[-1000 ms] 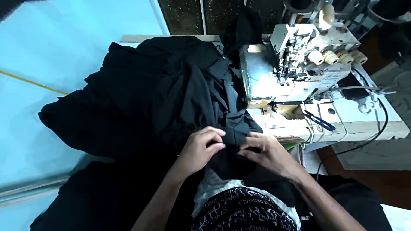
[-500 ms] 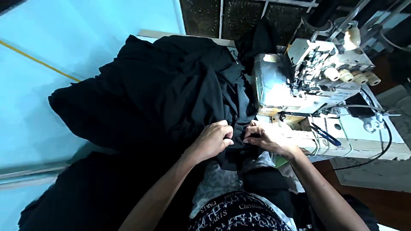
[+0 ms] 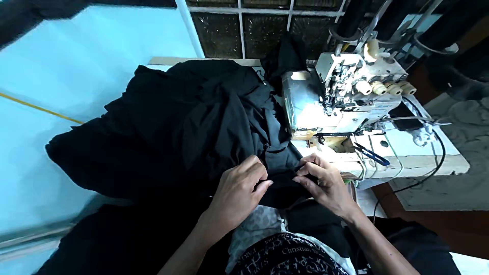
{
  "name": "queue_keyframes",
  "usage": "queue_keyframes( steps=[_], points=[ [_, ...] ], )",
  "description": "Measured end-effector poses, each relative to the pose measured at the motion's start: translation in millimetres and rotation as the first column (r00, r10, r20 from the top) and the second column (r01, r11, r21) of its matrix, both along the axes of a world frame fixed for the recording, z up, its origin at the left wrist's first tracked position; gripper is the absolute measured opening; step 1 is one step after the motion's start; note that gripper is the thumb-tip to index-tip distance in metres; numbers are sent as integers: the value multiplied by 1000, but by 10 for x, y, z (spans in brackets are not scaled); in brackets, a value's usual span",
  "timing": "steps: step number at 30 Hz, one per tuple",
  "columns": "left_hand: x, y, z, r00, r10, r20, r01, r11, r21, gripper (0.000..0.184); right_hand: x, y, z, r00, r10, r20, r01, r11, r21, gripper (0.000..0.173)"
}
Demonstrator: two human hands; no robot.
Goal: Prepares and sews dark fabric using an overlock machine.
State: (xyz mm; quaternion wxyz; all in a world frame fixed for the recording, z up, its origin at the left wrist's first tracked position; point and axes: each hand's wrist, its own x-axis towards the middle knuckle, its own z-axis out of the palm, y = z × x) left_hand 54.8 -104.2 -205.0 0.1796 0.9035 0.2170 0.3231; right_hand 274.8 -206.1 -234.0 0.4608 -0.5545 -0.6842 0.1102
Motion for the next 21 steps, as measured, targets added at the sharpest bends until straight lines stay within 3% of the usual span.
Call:
queue_keyframes(
  steps=[5,10,14,16,19,21],
  points=[
    [4,-56,15,997,18,72,-21,999,43,15,-131,-4,1,976,-211,48,193,950,246,17],
    [24,-146,68,993,46,113,-64,984,166,10,-118,5,-32,928,-326,181,236,890,391,19],
    [56,-224,64,976,195,92,-216,887,409,17,-111,-14,6,882,-390,263,245,858,452,16],
    [41,-209,10,957,271,101,-286,841,459,18,-130,-41,41,873,-390,292,228,856,464,17],
    [-101,-154,-53,947,251,199,-294,927,234,26,-267,-45,110,874,-406,267,220,820,528,17],
    [-246,-93,-40,928,136,346,-140,990,-15,28,-502,-67,223,922,-349,170,210,817,537,20]
  ],
)
